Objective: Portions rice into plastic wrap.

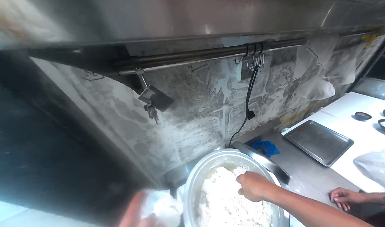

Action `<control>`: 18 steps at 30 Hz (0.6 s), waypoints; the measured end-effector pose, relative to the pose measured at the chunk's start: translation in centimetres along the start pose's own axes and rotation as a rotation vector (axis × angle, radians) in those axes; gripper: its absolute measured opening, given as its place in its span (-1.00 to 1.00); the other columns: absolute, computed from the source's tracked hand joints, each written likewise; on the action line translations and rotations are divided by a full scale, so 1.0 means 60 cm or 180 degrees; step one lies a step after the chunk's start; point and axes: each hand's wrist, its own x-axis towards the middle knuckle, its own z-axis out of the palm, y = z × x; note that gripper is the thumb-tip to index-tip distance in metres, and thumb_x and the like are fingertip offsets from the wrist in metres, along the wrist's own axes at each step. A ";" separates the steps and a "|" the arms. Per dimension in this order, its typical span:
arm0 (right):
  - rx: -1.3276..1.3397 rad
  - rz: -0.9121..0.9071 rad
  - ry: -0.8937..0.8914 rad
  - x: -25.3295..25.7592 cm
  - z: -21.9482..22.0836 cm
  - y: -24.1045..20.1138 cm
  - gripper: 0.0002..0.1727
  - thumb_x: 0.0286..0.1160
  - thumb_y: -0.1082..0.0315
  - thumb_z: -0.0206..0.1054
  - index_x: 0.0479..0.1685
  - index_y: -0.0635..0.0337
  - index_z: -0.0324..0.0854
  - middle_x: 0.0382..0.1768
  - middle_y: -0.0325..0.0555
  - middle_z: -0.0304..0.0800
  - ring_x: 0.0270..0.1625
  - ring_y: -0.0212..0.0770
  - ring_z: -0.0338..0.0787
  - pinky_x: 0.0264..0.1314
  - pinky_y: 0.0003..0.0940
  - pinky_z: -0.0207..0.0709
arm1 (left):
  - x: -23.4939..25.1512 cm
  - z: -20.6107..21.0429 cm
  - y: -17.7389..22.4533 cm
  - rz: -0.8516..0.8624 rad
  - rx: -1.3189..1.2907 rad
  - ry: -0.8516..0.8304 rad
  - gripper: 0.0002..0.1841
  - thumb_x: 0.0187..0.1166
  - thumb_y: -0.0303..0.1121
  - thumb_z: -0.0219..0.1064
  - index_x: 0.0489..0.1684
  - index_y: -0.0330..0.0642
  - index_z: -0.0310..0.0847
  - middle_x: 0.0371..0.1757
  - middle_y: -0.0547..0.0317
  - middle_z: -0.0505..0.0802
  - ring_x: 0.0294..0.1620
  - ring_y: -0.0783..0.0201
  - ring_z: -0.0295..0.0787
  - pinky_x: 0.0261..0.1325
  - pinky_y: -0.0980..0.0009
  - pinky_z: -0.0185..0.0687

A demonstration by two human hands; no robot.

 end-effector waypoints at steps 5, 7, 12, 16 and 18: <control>-0.0390 0.0136 0.0261 0.040 0.012 -0.047 -0.70 0.37 0.20 0.41 -0.01 0.17 0.67 -0.12 0.20 0.81 -0.02 0.32 0.83 -0.15 0.41 0.66 | 0.006 -0.002 -0.060 0.0221 0.0051 0.0573 -0.28 0.49 -0.72 0.09 0.78 -0.33 0.16 0.53 -0.05 0.62 -0.12 0.35 0.82 -0.43 0.45 0.73; -0.0437 0.0138 0.0140 0.044 0.028 -0.071 -0.71 0.32 0.35 0.40 0.02 0.22 0.65 -0.08 0.24 0.80 -0.03 0.35 0.82 -0.18 0.43 0.65 | 0.008 0.004 -0.093 0.0332 0.0091 0.0689 -0.27 0.51 -0.71 0.09 0.82 -0.29 0.10 0.56 -0.07 0.58 -0.14 0.32 0.83 -0.42 0.41 0.77; -0.0301 0.0128 -0.0224 0.040 0.055 -0.088 -0.74 0.33 0.38 0.39 -0.03 0.26 0.63 -0.09 0.24 0.79 -0.04 0.33 0.83 -0.21 0.41 0.67 | 0.007 0.018 -0.160 0.0312 0.0069 0.0767 -0.27 0.56 -0.68 0.09 0.85 -0.27 0.05 0.63 -0.09 0.50 -0.24 0.34 0.83 -0.40 0.38 0.81; 0.0127 0.0063 -0.0314 0.057 0.077 -0.073 -0.70 0.41 0.19 0.41 -0.12 0.27 0.66 -0.17 0.24 0.79 -0.06 0.31 0.84 -0.16 0.41 0.67 | 0.011 0.030 -0.181 0.0147 -0.0032 0.0754 -0.29 0.60 -0.66 0.09 0.84 -0.26 0.06 0.62 -0.09 0.50 -0.11 0.33 0.81 -0.27 0.37 0.81; 0.0219 0.0038 -0.0370 0.063 0.091 -0.083 -0.69 0.42 0.17 0.42 -0.13 0.27 0.66 -0.19 0.22 0.80 -0.08 0.29 0.85 -0.16 0.39 0.68 | 0.012 0.034 -0.184 0.0109 -0.0014 0.0747 -0.29 0.59 -0.66 0.09 0.84 -0.26 0.05 0.64 -0.09 0.48 -0.08 0.32 0.81 -0.26 0.36 0.81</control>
